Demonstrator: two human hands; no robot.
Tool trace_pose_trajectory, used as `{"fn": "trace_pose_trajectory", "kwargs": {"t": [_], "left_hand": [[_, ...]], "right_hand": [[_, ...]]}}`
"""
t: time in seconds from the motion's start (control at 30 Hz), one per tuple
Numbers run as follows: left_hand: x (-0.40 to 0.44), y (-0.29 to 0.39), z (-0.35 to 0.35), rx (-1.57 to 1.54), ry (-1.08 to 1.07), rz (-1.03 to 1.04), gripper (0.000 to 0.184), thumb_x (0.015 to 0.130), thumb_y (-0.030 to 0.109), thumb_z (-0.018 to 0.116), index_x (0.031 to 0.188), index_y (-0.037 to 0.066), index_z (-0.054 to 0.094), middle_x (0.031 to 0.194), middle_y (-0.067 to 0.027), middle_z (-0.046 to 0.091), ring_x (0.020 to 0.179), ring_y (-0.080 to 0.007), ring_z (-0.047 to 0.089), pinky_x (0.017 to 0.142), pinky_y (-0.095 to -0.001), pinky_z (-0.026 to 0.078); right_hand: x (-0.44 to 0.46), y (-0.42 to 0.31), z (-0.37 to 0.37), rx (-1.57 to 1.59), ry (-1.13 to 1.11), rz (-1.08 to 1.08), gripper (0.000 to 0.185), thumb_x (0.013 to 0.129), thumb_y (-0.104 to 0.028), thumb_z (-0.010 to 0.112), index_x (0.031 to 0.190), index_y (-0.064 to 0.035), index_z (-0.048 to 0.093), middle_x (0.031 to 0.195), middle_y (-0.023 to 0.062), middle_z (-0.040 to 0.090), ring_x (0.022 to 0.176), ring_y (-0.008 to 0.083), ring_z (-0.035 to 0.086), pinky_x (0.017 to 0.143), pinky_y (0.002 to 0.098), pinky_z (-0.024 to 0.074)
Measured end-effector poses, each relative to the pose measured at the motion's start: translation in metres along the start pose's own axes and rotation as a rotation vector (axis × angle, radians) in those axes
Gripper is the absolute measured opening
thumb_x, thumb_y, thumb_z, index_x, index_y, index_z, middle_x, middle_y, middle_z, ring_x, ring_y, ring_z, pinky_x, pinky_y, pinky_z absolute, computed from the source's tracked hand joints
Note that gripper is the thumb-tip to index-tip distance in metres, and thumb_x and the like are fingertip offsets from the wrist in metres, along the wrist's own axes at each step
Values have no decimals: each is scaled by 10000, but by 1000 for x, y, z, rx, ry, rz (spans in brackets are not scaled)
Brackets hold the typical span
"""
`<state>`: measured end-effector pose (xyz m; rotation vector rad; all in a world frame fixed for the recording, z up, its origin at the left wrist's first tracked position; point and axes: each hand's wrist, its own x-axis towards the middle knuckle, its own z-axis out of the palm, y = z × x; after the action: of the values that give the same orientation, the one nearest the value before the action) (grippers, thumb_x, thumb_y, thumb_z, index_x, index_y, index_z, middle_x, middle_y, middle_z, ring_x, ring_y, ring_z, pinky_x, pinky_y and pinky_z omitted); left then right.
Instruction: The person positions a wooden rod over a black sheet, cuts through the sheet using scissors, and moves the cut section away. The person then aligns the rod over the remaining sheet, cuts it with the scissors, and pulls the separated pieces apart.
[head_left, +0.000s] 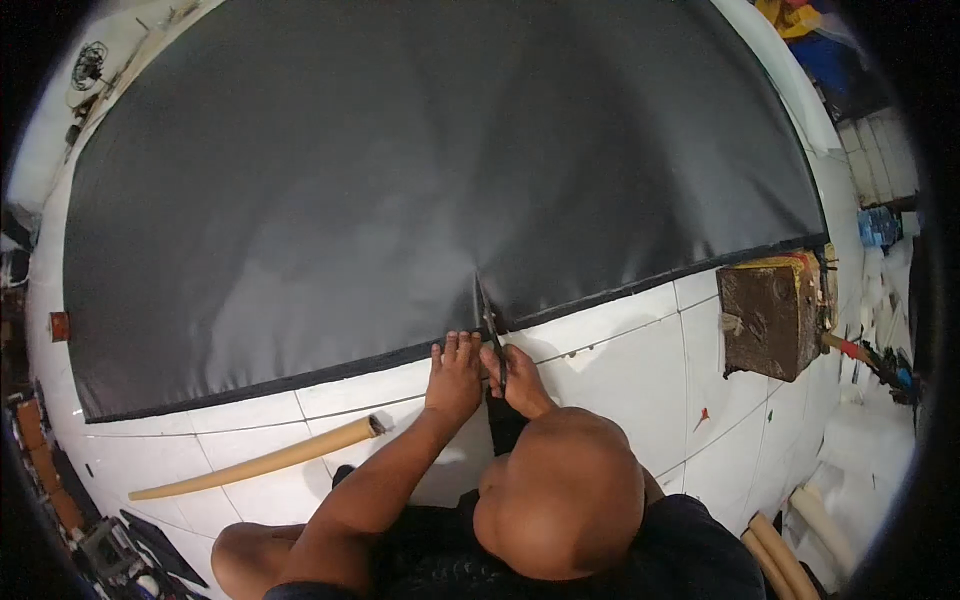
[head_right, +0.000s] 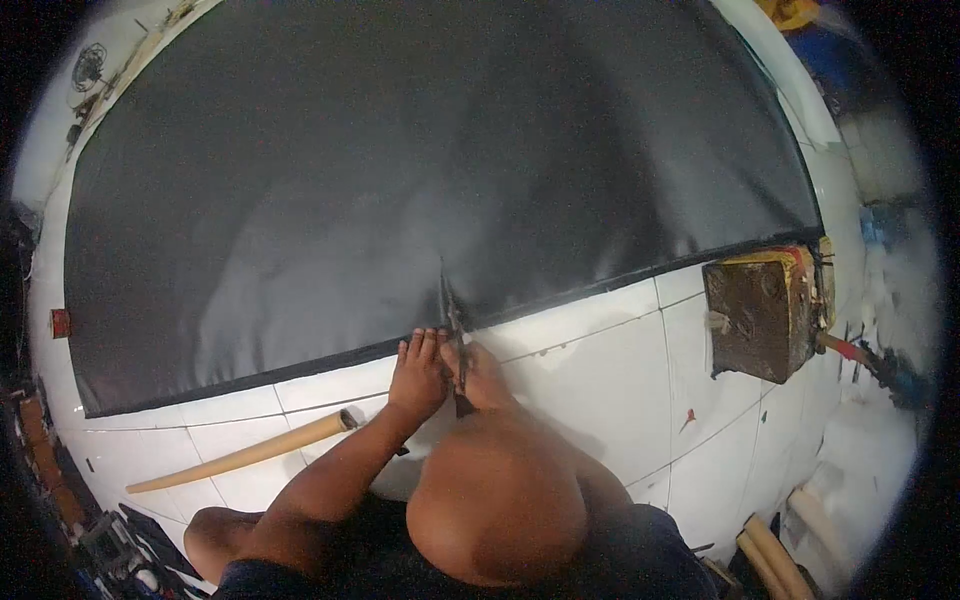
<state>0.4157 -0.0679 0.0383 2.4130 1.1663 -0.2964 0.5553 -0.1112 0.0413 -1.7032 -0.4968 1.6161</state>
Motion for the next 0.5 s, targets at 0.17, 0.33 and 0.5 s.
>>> {"fn": "trace_pose_trajectory", "kwargs": {"t": [0.17, 0.33, 0.5], "left_hand": [[2, -2, -2, 25, -10, 23, 609, 929, 248, 518, 1450, -18, 349, 1473, -216, 360, 1402, -389, 314, 1141, -545, 276], [1, -3, 2, 37, 15, 35, 618, 908, 262, 552, 1419, -41, 382, 1458, -235, 377, 1381, -408, 340, 1126, -543, 304], [-1, -3, 0, 29, 32, 51, 599, 889, 212, 540, 1410, -44, 392, 1443, -235, 390, 1372, -408, 353, 1123, -541, 309]], "right_hand": [[19, -8, 3, -186, 53, -141, 482, 932, -495, 621, 875, -18, 573, 651, 47, 558, 552, 152, 542, 510, 304, 434], [21, -8, -1, -232, 27, -119, 555, 925, -526, 608, 872, 27, 605, 680, 100, 611, 591, 205, 596, 553, 345, 463], [47, -12, 1, -211, 58, -156, 448, 924, -451, 661, 784, -40, 549, 574, 14, 520, 470, 106, 510, 436, 272, 417]]}}
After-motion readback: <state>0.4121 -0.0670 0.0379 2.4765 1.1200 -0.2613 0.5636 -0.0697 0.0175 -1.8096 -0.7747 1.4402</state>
